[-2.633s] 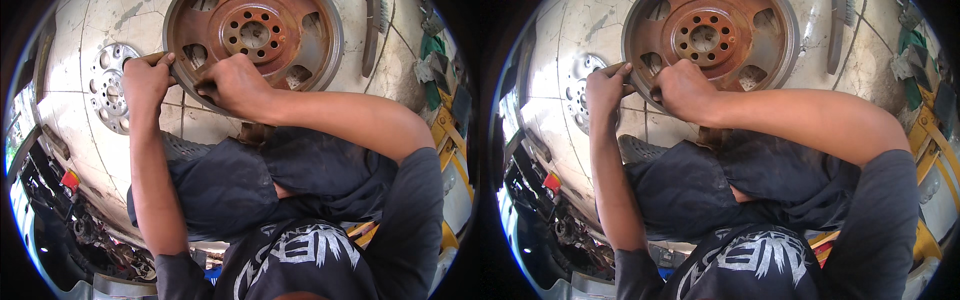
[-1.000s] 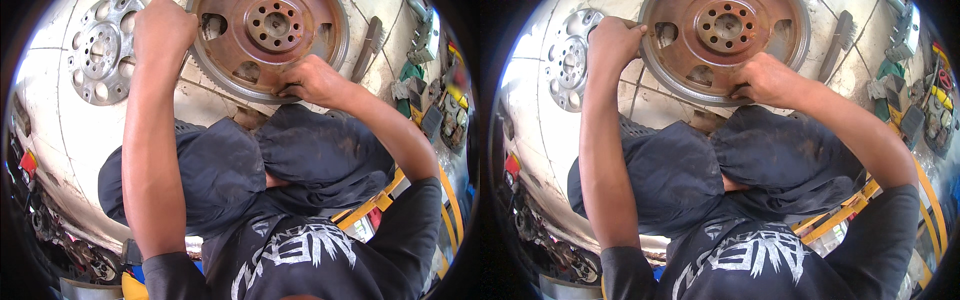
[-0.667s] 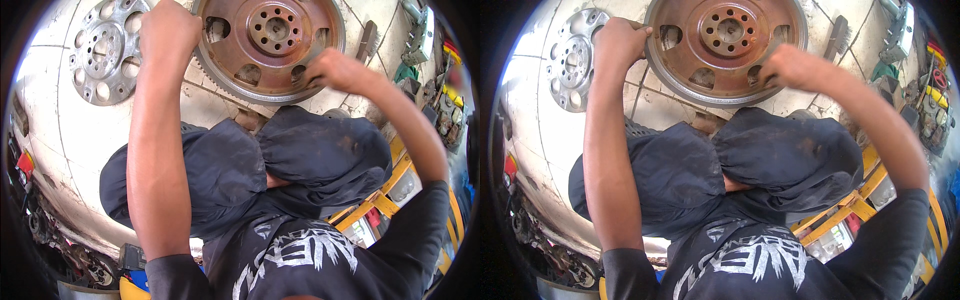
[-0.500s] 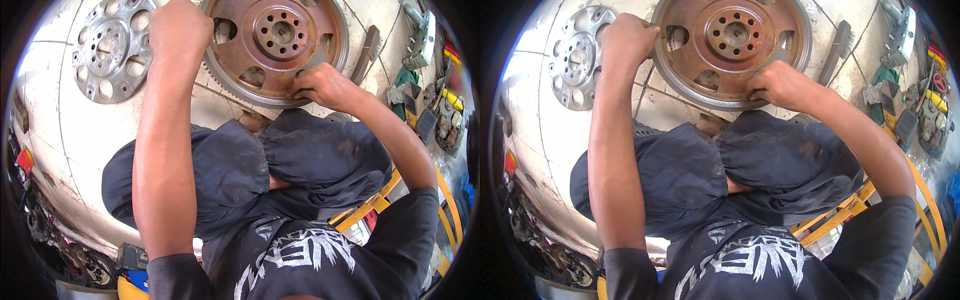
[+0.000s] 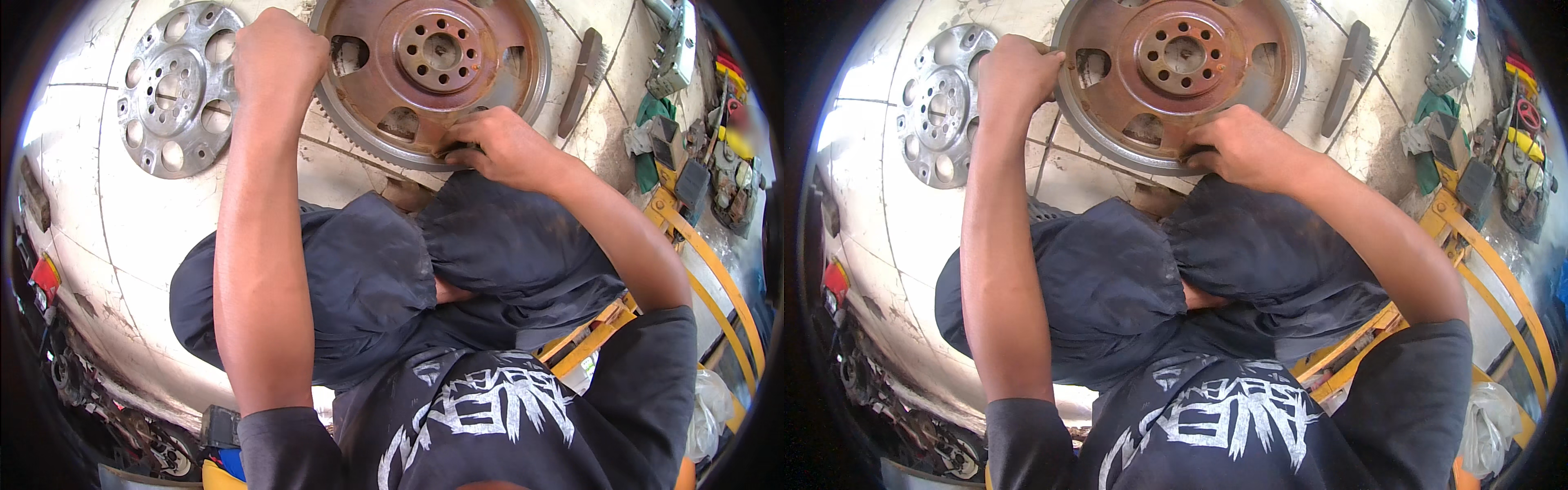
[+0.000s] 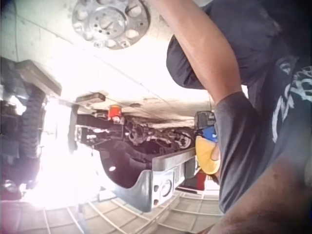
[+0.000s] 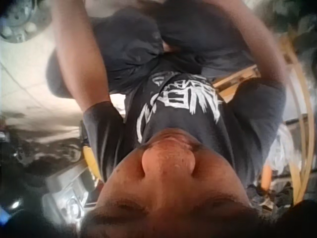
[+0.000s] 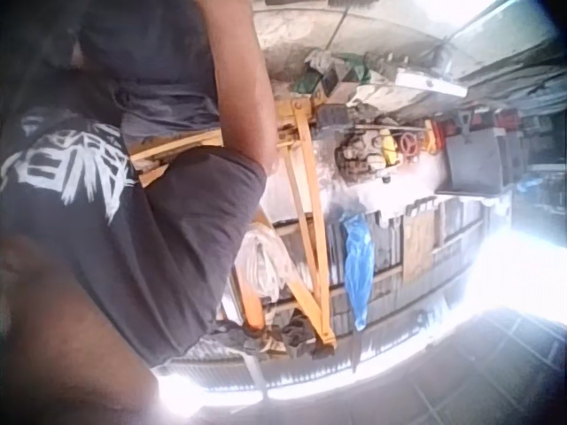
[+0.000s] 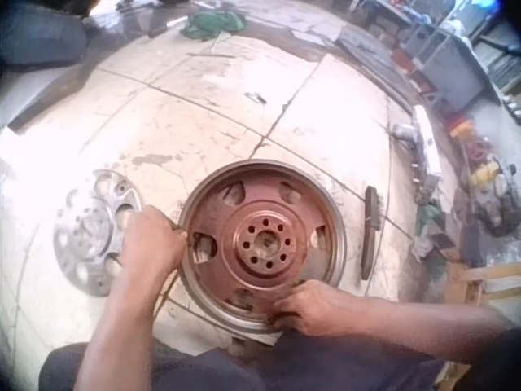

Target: The person sits on the floor and scrubs a rusty brake drum using a wire brush and a cloth. They rotate the drum to clean different sections, alternating between brushing and wiping to remove rust and debris.

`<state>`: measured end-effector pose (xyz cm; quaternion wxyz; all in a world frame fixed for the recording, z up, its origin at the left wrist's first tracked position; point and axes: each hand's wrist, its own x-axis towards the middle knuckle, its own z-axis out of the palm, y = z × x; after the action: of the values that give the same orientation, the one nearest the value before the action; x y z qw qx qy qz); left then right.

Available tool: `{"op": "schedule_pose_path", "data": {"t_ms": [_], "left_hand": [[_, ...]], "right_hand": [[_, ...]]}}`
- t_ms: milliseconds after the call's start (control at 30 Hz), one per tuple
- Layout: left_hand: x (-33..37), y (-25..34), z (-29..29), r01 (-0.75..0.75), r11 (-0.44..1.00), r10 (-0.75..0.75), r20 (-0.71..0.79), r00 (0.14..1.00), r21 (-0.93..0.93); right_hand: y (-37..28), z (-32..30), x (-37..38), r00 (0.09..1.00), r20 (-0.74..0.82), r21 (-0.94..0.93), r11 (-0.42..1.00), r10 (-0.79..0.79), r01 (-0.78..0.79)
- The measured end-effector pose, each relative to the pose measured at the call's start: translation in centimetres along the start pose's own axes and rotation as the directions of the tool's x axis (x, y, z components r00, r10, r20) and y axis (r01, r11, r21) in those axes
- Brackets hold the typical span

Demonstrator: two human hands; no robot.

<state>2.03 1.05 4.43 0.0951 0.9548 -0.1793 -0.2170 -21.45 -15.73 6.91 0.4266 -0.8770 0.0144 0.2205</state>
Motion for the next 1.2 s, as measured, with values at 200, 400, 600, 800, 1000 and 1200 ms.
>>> {"op": "schedule_pose_path", "data": {"t_ms": [200, 400, 600, 800, 1000, 1200], "left_hand": [[0.1, 0.4, -0.4, 0.0, 0.999, -0.001, 0.029, 1.0, 0.036], [-0.1, 0.2, -1.9, 0.023, 0.999, -0.027, 0.147, 0.989, 0.03], [0.1, 0.7, -1.0, 0.001, 1.0, 0.002, 0.15, 0.989, -0.018], [0.1, 0.4, -1.4, -0.03, 0.998, 0.022, 0.133, 0.991, 0.061], [-0.1, 0.2, -1.1, -0.064, 0.997, 0.059, 0.087, 0.994, 0.047], [1.4, 0.7, 0.6, -0.159, 0.977, 0.156, 0.036, 0.987, 0.141]], "right_hand": [[0.5, -1.7, 0.7, 0.973, 0.094, 0.012, 0.977, 0.209, -0.211], [1.0, -1.7, 1.1, 0.989, 0.045, -0.075, 0.988, 0.14, -0.136], [1.8, -1.3, 0.1, 0.992, 0.022, -0.193, 0.974, 0.125, -0.118], [0.4, 0.9, 1.0, 0.993, -0.09, -0.082, 0.993, 0.074, -0.081], [1.9, 1.0, -0.9, 0.981, -0.13, -0.384, 0.906, 0.141, -0.181], [1.4, 1.6, 0.5, 0.989, -0.127, -0.173, 0.98, 0.075, -0.096]]}}
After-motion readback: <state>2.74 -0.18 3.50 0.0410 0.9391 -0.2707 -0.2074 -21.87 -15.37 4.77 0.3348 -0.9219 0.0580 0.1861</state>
